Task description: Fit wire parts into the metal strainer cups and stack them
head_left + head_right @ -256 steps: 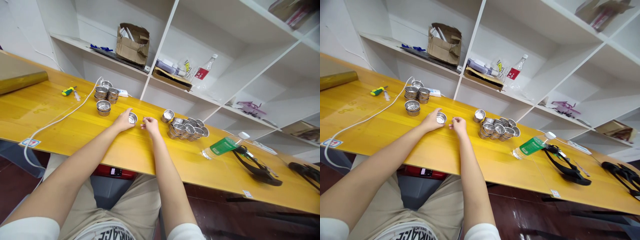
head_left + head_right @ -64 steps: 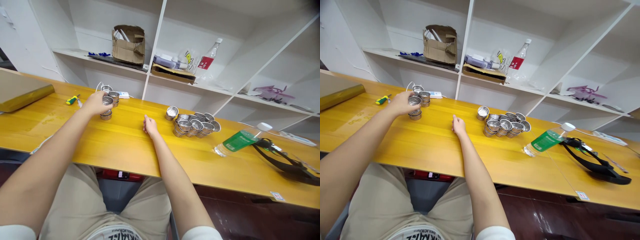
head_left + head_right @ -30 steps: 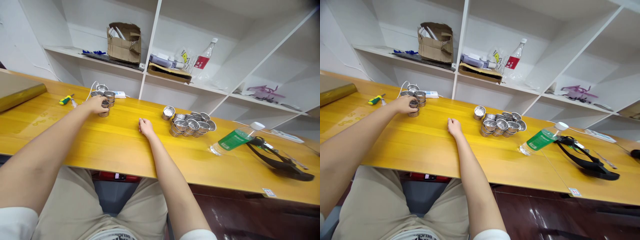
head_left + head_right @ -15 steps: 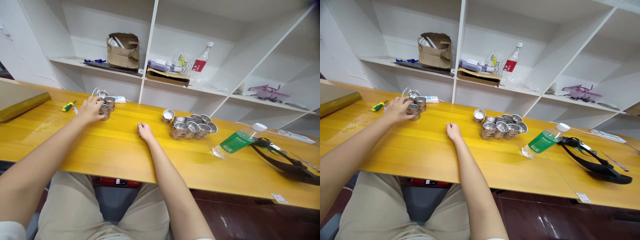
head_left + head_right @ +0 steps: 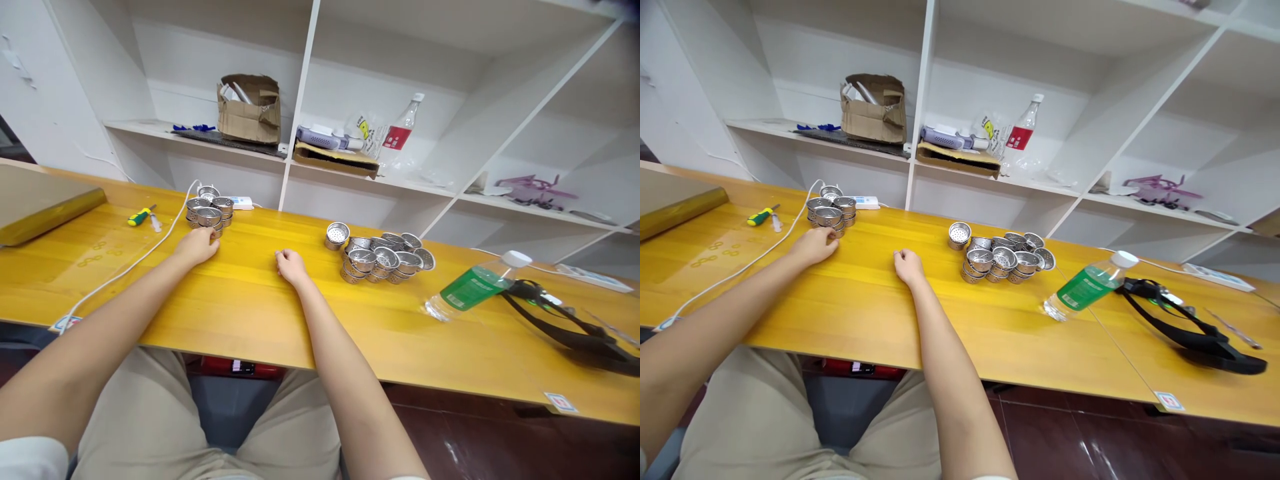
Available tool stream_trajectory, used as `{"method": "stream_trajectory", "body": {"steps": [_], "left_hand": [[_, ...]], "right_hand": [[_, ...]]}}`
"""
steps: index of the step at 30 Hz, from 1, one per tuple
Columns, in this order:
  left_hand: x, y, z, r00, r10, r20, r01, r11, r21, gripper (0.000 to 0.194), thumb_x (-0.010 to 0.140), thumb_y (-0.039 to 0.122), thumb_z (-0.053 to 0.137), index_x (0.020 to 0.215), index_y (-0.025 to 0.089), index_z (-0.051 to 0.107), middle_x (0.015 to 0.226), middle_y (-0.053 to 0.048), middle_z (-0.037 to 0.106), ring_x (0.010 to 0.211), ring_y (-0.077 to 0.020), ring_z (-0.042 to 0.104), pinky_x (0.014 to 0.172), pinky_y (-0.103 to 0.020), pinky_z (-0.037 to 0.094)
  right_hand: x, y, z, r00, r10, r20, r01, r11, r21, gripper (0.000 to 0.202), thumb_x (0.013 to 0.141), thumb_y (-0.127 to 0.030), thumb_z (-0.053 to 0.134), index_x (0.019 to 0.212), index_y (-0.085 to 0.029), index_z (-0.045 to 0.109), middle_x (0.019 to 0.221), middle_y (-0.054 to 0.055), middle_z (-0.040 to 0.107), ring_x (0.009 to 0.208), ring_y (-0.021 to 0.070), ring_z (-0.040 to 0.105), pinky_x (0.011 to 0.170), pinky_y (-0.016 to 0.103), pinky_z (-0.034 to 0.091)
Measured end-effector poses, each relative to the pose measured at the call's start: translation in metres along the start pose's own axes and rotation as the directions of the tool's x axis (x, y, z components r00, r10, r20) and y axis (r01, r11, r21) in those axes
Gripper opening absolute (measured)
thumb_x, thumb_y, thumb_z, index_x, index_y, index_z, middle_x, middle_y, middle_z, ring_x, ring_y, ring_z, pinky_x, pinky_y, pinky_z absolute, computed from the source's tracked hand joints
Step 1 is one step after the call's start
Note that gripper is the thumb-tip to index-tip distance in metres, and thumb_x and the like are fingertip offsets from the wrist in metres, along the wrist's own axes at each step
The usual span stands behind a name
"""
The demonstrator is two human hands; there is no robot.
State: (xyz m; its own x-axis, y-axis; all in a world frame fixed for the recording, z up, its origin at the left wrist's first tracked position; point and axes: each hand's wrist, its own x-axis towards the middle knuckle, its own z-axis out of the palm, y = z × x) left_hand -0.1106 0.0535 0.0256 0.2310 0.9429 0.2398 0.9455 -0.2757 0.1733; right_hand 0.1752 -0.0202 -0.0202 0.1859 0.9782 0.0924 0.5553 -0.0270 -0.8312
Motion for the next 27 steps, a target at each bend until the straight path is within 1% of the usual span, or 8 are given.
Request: {"method": "stream_trajectory", "body": {"steps": [5, 9, 12, 14, 16, 20, 23, 27], "left_hand": [[-0.009, 0.009, -0.004, 1.000, -0.019, -0.002, 0.019, 1.000, 0.016, 0.040, 0.086, 0.044, 0.054, 0.113, 0.020, 0.070, 0.116, -0.014, 0.078, 0.110, -0.0361, 0.071, 0.088, -0.043, 0.055], [-0.009, 0.045, 0.002, 0.996, 0.080, 0.029, -0.077, 0.993, -0.095, 0.035, 0.086, 0.043, 0.057, 0.109, 0.022, 0.073, 0.111, -0.010, 0.080, 0.106, -0.0341, 0.073, 0.089, -0.042, 0.056], [-0.008, 0.089, 0.016, 0.983, 0.179, 0.035, -0.167, 0.963, -0.213, 0.033, 0.087, 0.042, 0.058, 0.107, 0.022, 0.075, 0.111, -0.010, 0.080, 0.107, -0.0328, 0.073, 0.091, -0.042, 0.056], [-0.012, 0.117, 0.029, 0.977, 0.212, 0.023, -0.195, 0.933, -0.302, 0.031, 0.088, 0.041, 0.059, 0.107, 0.023, 0.075, 0.109, -0.009, 0.080, 0.104, -0.0317, 0.073, 0.089, -0.041, 0.056], [-0.018, 0.136, 0.043, 0.969, 0.245, 0.018, -0.221, 0.899, -0.378, 0.027, 0.088, 0.039, 0.060, 0.103, 0.023, 0.075, 0.106, -0.009, 0.080, 0.100, -0.0305, 0.073, 0.086, -0.040, 0.056], [-0.032, 0.147, 0.064, 0.952, 0.303, -0.039, -0.286, 0.839, -0.464, 0.021, 0.090, 0.035, 0.057, 0.095, 0.024, 0.075, 0.098, -0.009, 0.080, 0.092, -0.0270, 0.073, 0.082, -0.039, 0.055], [-0.037, 0.142, 0.070, 0.939, 0.338, -0.059, -0.321, 0.805, -0.499, 0.021, 0.090, 0.034, 0.056, 0.091, 0.025, 0.074, 0.093, -0.008, 0.079, 0.086, -0.0256, 0.072, 0.079, -0.038, 0.054], [-0.036, 0.136, 0.070, 0.945, 0.324, -0.046, -0.293, 0.773, -0.563, 0.018, 0.088, 0.031, 0.058, 0.088, 0.024, 0.074, 0.089, -0.008, 0.079, 0.082, -0.0240, 0.072, 0.077, -0.037, 0.053]], "right_hand": [[-0.002, -0.004, 0.002, 1.000, 0.009, 0.003, -0.009, 1.000, 0.020, 0.033, 0.102, -0.036, 0.052, 0.071, -0.024, 0.050, 0.055, -0.004, 0.056, 0.056, 0.0146, 0.058, 0.060, 0.023, 0.040], [-0.006, -0.016, -0.015, 0.988, -0.037, -0.148, 0.024, 0.996, -0.085, 0.025, 0.100, -0.033, 0.054, 0.078, -0.023, 0.055, 0.070, 0.001, 0.063, 0.071, 0.0177, 0.062, 0.071, 0.026, 0.045], [-0.022, -0.025, -0.056, 0.895, -0.153, -0.420, 0.033, 0.960, -0.280, 0.010, 0.096, -0.030, 0.058, 0.097, -0.020, 0.061, 0.099, 0.010, 0.069, 0.095, 0.0231, 0.063, 0.088, 0.033, 0.048], [-0.040, -0.027, -0.093, 0.801, -0.220, -0.557, -0.036, 0.910, -0.413, 0.023, 0.094, -0.034, 0.061, 0.110, -0.018, 0.063, 0.115, 0.016, 0.065, 0.110, 0.0288, 0.059, 0.097, 0.039, 0.047], [-0.061, -0.023, -0.128, 0.760, -0.226, -0.609, -0.165, 0.839, -0.518, 0.035, 0.090, -0.041, 0.068, 0.115, -0.017, 0.065, 0.123, 0.019, 0.061, 0.118, 0.0338, 0.056, 0.102, 0.045, 0.045], [-0.084, -0.001, -0.162, 0.840, -0.104, -0.533, -0.328, 0.686, -0.650, 0.049, 0.082, -0.050, 0.078, 0.120, -0.019, 0.069, 0.135, 0.019, 0.057, 0.124, 0.0390, 0.054, 0.100, 0.048, 0.047], [-0.081, 0.014, -0.156, 0.874, -0.039, -0.484, -0.354, 0.632, -0.690, 0.045, 0.085, -0.052, 0.075, 0.117, -0.020, 0.072, 0.134, 0.018, 0.058, 0.122, 0.0385, 0.058, 0.096, 0.047, 0.050], [-0.069, 0.028, -0.138, 0.842, -0.042, -0.538, -0.389, 0.645, -0.658, 0.040, 0.088, -0.049, 0.071, 0.114, -0.018, 0.072, 0.128, 0.018, 0.061, 0.115, 0.0361, 0.063, 0.090, 0.044, 0.052]]}}
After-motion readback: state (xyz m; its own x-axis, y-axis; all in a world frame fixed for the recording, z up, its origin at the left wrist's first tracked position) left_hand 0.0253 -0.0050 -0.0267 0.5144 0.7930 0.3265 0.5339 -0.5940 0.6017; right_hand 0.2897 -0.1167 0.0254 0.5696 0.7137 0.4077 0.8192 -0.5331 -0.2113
